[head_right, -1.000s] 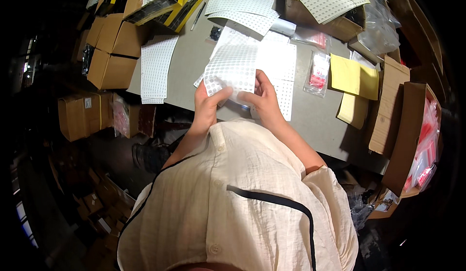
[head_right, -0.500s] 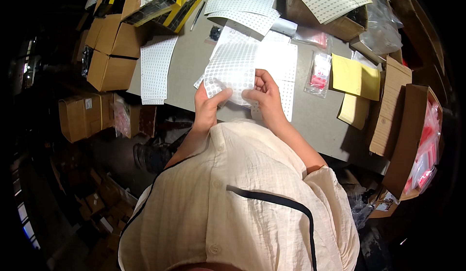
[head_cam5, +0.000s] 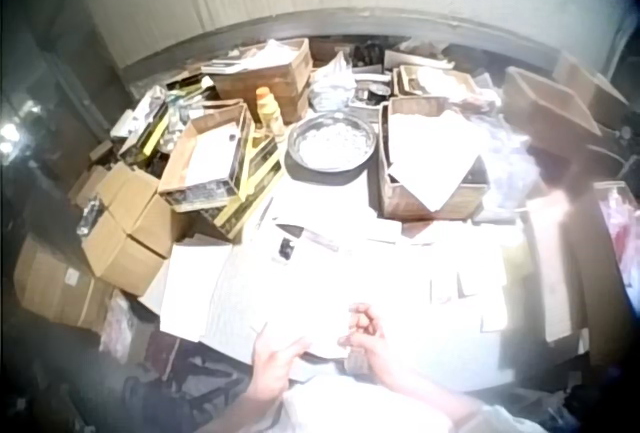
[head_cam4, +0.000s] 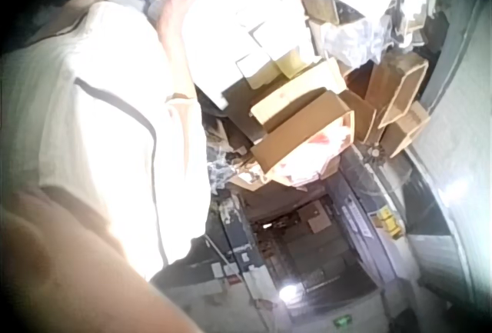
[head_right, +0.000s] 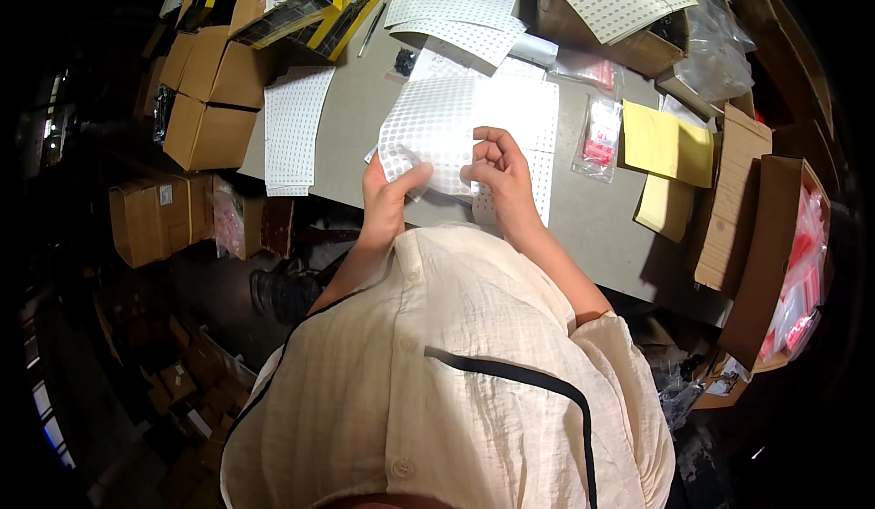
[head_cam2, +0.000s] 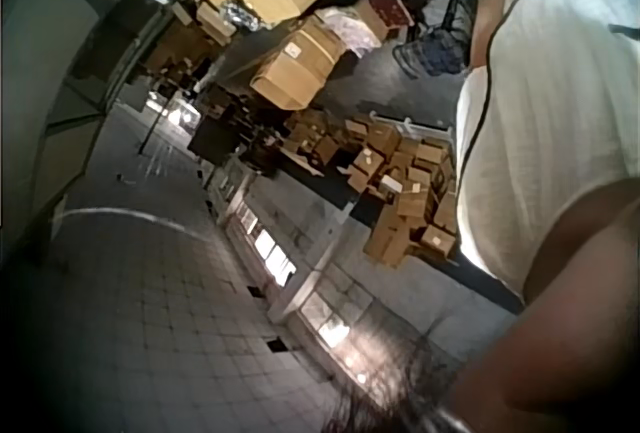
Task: The person sorts through sheets of adhesive labels on a cluttered table, peeling individual labels from the backing paper and placing them into a small plastic bag. The person also handles small black plastic clips, picking them up and moving them around the workspace.
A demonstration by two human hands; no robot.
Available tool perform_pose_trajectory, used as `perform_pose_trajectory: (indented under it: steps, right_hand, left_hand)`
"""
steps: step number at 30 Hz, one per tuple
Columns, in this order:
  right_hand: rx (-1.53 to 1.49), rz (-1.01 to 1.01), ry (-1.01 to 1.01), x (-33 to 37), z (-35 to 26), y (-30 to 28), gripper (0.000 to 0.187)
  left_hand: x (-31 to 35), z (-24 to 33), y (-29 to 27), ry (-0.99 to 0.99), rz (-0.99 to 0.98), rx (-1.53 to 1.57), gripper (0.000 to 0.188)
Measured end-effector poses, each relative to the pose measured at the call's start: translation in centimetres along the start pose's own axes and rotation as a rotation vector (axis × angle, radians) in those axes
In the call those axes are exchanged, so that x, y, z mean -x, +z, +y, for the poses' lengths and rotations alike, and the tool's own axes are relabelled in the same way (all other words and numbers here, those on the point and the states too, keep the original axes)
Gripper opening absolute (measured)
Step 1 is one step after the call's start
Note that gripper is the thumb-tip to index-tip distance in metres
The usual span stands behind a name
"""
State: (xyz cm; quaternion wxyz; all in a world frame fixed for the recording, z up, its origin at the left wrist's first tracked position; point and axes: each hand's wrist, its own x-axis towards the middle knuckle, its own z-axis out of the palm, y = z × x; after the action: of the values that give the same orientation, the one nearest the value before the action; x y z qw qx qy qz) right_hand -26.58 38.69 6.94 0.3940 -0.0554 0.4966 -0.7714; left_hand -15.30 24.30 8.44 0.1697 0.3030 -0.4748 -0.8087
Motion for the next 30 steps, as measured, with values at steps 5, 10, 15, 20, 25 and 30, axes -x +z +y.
perform_pose_trajectory:
  steps: [5,10,15,20,25,30]
  right_hand:
    - [0.043,0.014,-0.01,0.5,-0.3,0.3,0.046]
    - [0.026,0.036,0.012,1.0,-0.7,0.5,0.045]
    - [-0.045,0.077,-0.014,1.2,-1.4,1.2,0.044]
    - [0.096,0.138,-0.154,1.4,-0.9,2.1,0.041]
    - [1.192,0.285,-0.899,2.3,-2.6,4.2,0.035]
    - [1.463,0.152,-0.939,2.6,-2.1,5.8,0.034]
  left_hand:
    - [0.4,0.0,-0.1,0.027,0.001,-0.008,0.057]
    - [1.5,2.3,-0.3,-0.057,-0.012,-0.034,0.047]
    - [1.2,3.4,-2.3,-0.108,-0.22,0.156,0.045]
    - [-0.1,3.4,-1.0,-0.111,-0.196,-0.046,0.039]
    - [-0.5,4.0,-1.2,-0.141,-0.223,-0.063,0.035]
    - [-0.5,3.9,-3.2,-0.256,-0.233,-0.094,0.035]
